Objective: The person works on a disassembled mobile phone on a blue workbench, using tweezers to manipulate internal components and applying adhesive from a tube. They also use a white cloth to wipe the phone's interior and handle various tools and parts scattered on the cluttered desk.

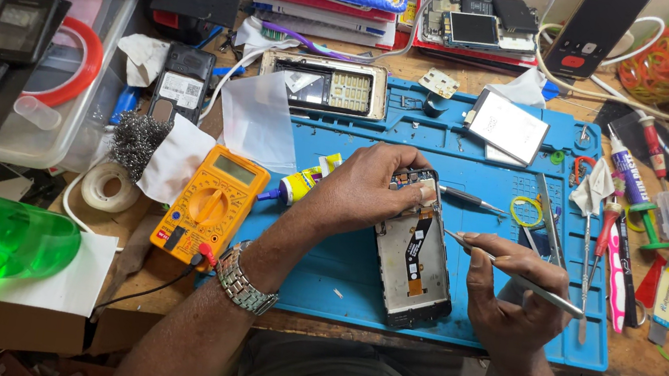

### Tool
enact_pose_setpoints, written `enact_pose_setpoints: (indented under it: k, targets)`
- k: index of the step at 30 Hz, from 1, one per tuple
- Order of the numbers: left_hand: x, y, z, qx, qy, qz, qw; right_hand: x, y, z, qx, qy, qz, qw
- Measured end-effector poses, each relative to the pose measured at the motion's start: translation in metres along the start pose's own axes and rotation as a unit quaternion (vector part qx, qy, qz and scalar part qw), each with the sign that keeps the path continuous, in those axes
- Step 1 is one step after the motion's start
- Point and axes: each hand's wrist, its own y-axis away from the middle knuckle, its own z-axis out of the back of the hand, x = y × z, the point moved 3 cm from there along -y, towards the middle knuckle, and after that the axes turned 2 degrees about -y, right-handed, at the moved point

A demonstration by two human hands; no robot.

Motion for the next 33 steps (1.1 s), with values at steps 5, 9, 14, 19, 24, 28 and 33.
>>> enact_pose_setpoints:
  k: [5, 9, 14, 19, 24, 28, 33]
  targets:
    - [-0.001, 0.002, 0.001, -0.002, 0.008, -0.010, 1.000, -0.003, 0.005, 0.003, 0.006, 0.012, 0.014, 1.000]
    - [0.000, 0.001, 0.000, 0.003, 0.004, 0.001, 1.000, -0.004, 0.007, 0.004, 0.030, 0.004, 0.019, 0.999]
    - [0.000, 0.001, 0.000, 0.000, 0.002, -0.006, 1.000, -0.002, 0.005, 0.001, 0.041, 0.041, 0.033, 0.998]
    - [0.000, 0.001, 0.000, 0.007, 0.004, 0.010, 1.000, -0.005, 0.004, 0.001, 0.033, 0.031, 0.012, 0.999]
    - [0.000, 0.001, 0.000, 0.002, -0.002, 0.004, 1.000, -0.008, 0.007, 0.003, 0.029, 0.044, 0.000, 0.999]
    - [-0.001, 0.001, 0.000, -0.001, -0.004, -0.001, 1.000, -0.014, 0.004, 0.005, -0.010, -0.049, -0.007, 0.999]
    - [-0.001, 0.002, -0.001, 0.008, -0.003, 0.018, 1.000, -0.018, -0.005, 0.019, -0.100, -0.296, -0.173, 0.934]
